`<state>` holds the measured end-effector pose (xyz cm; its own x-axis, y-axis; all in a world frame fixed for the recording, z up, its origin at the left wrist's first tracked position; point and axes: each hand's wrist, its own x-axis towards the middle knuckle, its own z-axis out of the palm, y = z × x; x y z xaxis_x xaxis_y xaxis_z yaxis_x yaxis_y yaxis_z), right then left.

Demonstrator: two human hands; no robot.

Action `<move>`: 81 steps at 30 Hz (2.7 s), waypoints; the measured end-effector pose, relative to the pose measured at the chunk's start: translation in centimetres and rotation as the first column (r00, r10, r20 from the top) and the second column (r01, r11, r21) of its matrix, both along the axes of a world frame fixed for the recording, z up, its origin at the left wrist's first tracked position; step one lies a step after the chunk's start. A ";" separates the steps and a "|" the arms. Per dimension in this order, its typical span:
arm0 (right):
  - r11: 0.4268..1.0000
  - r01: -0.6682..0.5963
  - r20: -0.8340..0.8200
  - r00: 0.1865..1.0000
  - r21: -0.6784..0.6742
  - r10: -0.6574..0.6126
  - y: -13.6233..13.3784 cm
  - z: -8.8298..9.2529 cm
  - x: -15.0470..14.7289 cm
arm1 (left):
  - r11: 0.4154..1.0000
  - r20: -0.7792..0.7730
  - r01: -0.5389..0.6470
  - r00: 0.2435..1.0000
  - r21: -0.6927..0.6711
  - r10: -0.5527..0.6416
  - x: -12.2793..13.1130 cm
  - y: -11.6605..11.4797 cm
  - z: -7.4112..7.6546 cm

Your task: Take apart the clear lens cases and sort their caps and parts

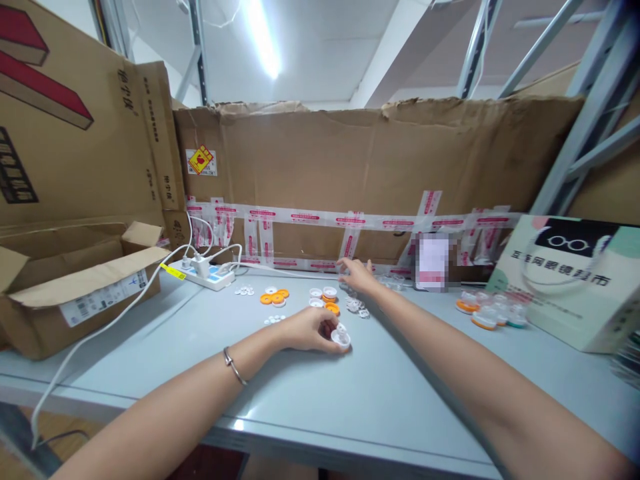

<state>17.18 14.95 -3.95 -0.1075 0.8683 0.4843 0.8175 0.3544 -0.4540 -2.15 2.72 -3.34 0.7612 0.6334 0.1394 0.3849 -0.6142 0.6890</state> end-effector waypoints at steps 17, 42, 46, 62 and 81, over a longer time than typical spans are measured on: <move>0.905 -0.396 -0.129 0.917 -0.156 0.379 -13.2 1.3 -1.1 | 0.999 0.008 0.039 0.999 0.027 -0.039 0.0 -0.1 -0.1; 0.902 -0.432 -0.461 0.801 -0.004 0.382 -17.0 -0.2 -2.1 | 0.976 -0.070 0.041 0.997 0.216 -0.026 0.7 -1.2 1.0; 0.919 -0.394 -0.632 0.705 0.027 0.321 -16.6 0.5 -1.5 | 0.987 -0.110 0.031 0.994 0.157 -0.013 0.0 -1.2 2.0; 0.777 -0.607 -0.880 0.448 -0.170 0.157 -16.8 1.3 -1.4 | 0.998 0.481 -0.062 0.874 -0.019 0.064 1.8 -1.6 2.2; 0.870 -0.484 -0.861 0.479 -0.097 0.171 -16.7 1.3 -1.2 | 0.785 0.316 -0.262 0.945 0.562 0.089 1.5 -1.7 1.6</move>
<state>16.01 -1.79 -2.69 -0.1167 0.9611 0.2504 -0.1121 0.2377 -0.9648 -0.65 0.99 -1.72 0.5257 0.4796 0.7026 0.3881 -0.8702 0.3036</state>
